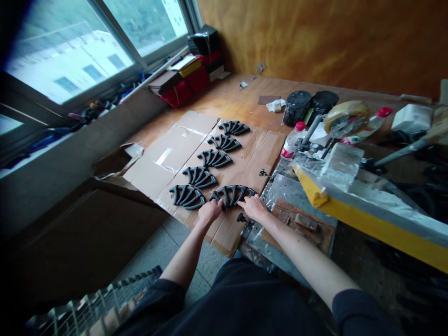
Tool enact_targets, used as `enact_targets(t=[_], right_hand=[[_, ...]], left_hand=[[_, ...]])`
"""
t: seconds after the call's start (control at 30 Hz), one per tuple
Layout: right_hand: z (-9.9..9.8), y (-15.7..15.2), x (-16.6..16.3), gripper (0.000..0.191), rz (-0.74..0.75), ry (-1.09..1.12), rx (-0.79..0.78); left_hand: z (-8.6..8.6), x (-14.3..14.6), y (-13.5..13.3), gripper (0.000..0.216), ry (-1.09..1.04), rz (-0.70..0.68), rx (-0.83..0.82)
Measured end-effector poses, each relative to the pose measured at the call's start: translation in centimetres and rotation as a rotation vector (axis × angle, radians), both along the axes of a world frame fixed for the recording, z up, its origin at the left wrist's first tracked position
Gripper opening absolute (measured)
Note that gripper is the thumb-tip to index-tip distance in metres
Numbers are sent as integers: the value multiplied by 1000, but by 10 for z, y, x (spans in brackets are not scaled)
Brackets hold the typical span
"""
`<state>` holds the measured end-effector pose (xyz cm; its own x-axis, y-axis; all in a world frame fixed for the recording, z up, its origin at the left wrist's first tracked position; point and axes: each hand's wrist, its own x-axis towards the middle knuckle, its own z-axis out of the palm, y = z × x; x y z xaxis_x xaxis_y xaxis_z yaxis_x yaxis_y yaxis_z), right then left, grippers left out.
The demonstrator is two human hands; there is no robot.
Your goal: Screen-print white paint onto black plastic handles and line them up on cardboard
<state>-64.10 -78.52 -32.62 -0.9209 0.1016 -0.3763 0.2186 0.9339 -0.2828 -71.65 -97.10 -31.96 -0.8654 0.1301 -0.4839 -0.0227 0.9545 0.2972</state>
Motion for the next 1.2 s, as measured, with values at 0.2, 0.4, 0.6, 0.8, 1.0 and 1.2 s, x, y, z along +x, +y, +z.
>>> enact_targets(t=[0.2,0.4,0.6,0.8,1.0,1.2], right_hand=[[1,2,-6,57,12,-21,-42],[0,4,-5,56,-17,21,-74],[9,7,-1,39,-134,207,-264],[5,9,-16,31,-178,185,-265],[-2,-1,-24,67,-110,-166,-210],[5,-2,-19,77,-157,-190,-307]], left_hand=[[-21,50,22,51,413,-349,59],[-34,43,44,47,370,-371,26],[-3,29,45,39,484,-397,10],[28,-48,77,42,570,-400,27],[33,-144,170,42,517,-501,105],[12,-180,282,42,375,-580,156]])
